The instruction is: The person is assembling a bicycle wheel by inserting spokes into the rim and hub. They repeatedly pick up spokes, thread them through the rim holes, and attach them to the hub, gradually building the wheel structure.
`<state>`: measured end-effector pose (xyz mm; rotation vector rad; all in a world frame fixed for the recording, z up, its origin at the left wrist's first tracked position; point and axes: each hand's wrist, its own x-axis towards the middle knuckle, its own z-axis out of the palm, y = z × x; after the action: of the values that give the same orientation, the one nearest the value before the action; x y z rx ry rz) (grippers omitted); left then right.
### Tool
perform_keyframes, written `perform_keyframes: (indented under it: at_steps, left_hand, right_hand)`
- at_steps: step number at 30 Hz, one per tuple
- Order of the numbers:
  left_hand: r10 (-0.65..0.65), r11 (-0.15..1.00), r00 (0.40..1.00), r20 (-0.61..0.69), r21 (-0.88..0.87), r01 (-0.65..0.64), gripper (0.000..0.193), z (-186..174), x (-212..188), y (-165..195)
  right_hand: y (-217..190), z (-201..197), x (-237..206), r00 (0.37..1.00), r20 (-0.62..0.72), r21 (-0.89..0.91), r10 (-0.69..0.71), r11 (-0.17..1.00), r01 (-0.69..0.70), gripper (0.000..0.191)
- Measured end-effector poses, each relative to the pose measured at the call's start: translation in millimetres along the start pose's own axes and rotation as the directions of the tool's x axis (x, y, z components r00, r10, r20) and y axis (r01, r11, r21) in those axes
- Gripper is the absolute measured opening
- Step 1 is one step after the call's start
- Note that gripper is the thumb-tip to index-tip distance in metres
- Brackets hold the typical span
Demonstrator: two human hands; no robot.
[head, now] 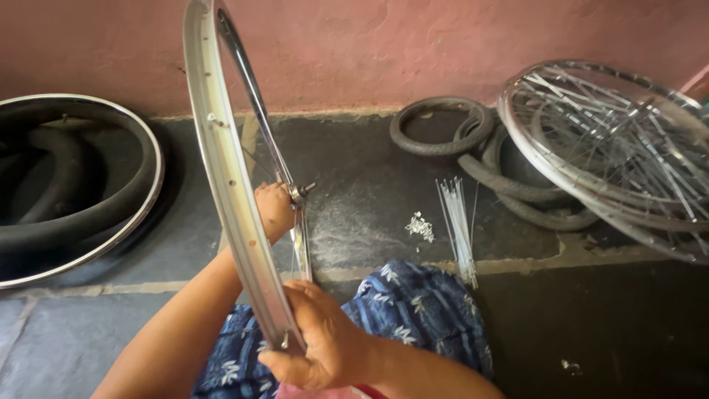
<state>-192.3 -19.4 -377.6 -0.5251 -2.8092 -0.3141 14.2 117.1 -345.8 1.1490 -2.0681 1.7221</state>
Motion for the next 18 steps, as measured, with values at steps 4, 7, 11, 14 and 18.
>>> perform_keyframes:
  at_steps: [4, 7, 11, 14, 18]
  left_hand:
    - [-0.121, 0.992, 0.919, 0.374, 0.086, 0.095, 0.020, -4, 31, 19]
    - [-0.131, 0.991, 0.920, 0.370, 0.052, 0.120, 0.023, -10, 42, 24]
    - [-0.250, 0.968, 0.874, 0.417, 0.126, 0.217, 0.042, -23, 51, 22]
    - [-0.247, 0.964, 0.889, 0.385, 0.196, 0.182, 0.030, -32, 57, 16]
    - [-0.247, 0.951, 0.898, 0.364, 0.269, 0.153, 0.026, -44, 62, 3]
  right_hand:
    - [4, -11, -5, 0.997, 0.068, 0.014, 0.028, 0.999, -0.029, 0.041]
    - [11, -14, -14, 0.994, 0.074, 0.107, 0.077, 0.991, -0.084, 0.044]
    - [39, -5, -28, 0.982, 0.138, 0.162, 0.132, 0.975, -0.153, 0.043]
    - [72, 16, -39, 0.989, 0.143, 0.026, -0.044, 0.999, 0.041, 0.040]
    - [120, 32, -55, 0.929, 0.177, -0.115, -0.325, 0.931, 0.348, 0.037]
